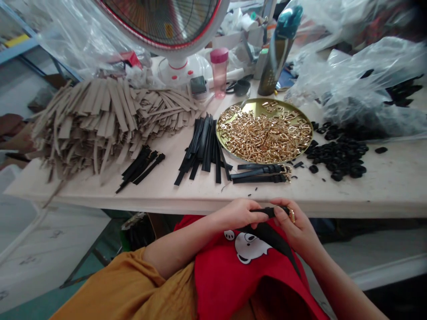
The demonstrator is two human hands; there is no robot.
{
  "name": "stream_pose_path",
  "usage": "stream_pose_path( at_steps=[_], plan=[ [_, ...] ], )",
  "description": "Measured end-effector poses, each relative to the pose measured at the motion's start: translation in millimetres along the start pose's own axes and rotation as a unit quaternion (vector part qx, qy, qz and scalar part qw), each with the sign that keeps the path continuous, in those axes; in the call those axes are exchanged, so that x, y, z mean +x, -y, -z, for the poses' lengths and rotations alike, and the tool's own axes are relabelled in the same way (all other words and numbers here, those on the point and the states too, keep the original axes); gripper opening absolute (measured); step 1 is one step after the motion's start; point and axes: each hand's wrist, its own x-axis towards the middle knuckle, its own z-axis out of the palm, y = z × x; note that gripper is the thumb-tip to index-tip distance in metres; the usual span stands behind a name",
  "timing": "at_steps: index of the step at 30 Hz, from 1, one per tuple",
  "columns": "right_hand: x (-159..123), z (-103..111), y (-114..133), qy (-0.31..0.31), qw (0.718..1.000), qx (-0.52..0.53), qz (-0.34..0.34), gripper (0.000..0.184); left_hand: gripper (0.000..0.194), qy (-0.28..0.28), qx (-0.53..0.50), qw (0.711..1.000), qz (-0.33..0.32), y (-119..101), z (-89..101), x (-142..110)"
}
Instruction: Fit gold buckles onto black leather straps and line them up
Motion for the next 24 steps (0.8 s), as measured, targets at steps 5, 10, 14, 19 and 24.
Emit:
stream_pose_path(
  at_steps=[5,10,14,19,24],
  plan=[
    [3,3,-1,0.03,1.0,-0.003,0.003,0.027,0.035,-0.005,0.003,0.999,0.038,0,-3.0,4],
    [2,5,-2,0.077,0.997,0.022,-0.022,0.031,0.026,0.069,0.006,0.996,0.056,-14,7.7,-1],
    [5,12,-2,0.102,0.995,-0.01,-0.004,0.032,0.027,0.057,0.005,0.997,0.055,-19,7.7,-2],
    [6,19,2,0.137,0.99,0.011,-0.015,0.034,0.024,0.054,-0.01,0.998,0.035,-18,4.7,-1],
    [1,12,7,0.087,0.971,0.19,-0.12,0.038,0.033,0.122,-0.157,0.98,-0.001,-17,16.7,-7]
  ],
)
